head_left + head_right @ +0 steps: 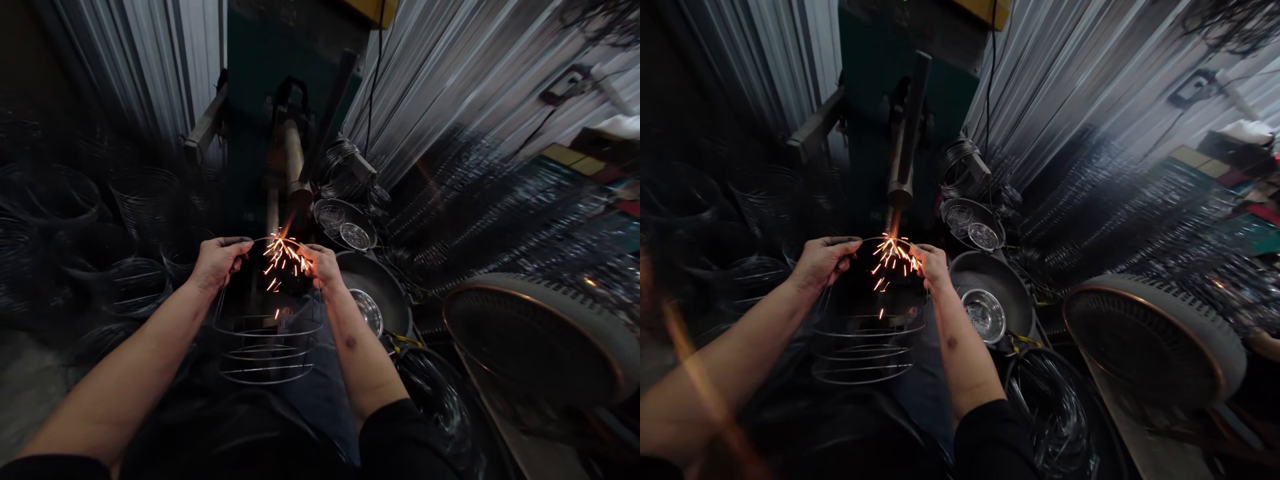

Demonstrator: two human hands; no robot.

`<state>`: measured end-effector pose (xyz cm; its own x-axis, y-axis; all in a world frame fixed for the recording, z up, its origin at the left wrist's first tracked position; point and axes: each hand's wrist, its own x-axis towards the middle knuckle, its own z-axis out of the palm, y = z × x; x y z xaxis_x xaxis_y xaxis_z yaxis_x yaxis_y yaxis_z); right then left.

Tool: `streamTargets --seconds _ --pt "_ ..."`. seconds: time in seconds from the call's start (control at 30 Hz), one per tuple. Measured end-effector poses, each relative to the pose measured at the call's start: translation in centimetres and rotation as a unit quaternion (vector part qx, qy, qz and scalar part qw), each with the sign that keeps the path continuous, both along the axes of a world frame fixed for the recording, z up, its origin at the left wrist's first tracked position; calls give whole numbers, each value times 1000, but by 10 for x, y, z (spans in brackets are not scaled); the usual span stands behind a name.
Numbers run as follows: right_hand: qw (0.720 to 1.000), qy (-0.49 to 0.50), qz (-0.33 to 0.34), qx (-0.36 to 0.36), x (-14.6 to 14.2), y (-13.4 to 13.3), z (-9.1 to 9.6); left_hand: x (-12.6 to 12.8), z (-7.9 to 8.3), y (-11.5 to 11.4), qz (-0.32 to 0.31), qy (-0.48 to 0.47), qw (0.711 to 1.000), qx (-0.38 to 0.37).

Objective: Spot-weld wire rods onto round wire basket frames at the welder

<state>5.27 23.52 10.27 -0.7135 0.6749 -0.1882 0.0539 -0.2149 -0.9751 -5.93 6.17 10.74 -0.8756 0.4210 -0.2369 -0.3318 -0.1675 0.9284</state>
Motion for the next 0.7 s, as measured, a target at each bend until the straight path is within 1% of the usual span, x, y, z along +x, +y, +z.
streamTargets --seconds 0.1,0.13,0.2,0.27,0.3,0.4,0.47,0.53,0.57,0.6,0.63,0.7 --pt "1000 7 18 -9 2 -3 1 -3 -7 0 18 -17 999 27" --pt "1000 10 26 -15 4 -6 1 -1 -10 -4 30 -25 999 34" --pt "999 23 39 -27 11 -12 1 8 -20 -18 60 -54 996 39" --pt "997 43 51 -34 24 -19 1 28 -36 -41 81 -103 991 25" --pt "997 57 51 -34 32 -22 1 42 -46 -53 76 -138 987 8" --pt "993 107 28 -43 56 -25 4 86 -73 -87 30 -250 967 -45" --pt "989 137 2 -52 67 -26 4 109 -82 -100 -14 -319 947 -45" --pt "987 153 -14 -55 71 -27 2 121 -79 -104 -45 -373 927 -4" --pt "986 157 -14 -57 71 -28 -1 122 -75 -104 -44 -386 921 23" --pt "986 158 -12 -58 70 -29 -4 121 -70 -104 -25 -387 921 44" --pt "987 154 -3 -53 69 -30 -9 119 -64 -103 7 -378 924 53" --pt "992 122 43 -15 69 -25 -19 112 -54 -105 87 -361 928 38"
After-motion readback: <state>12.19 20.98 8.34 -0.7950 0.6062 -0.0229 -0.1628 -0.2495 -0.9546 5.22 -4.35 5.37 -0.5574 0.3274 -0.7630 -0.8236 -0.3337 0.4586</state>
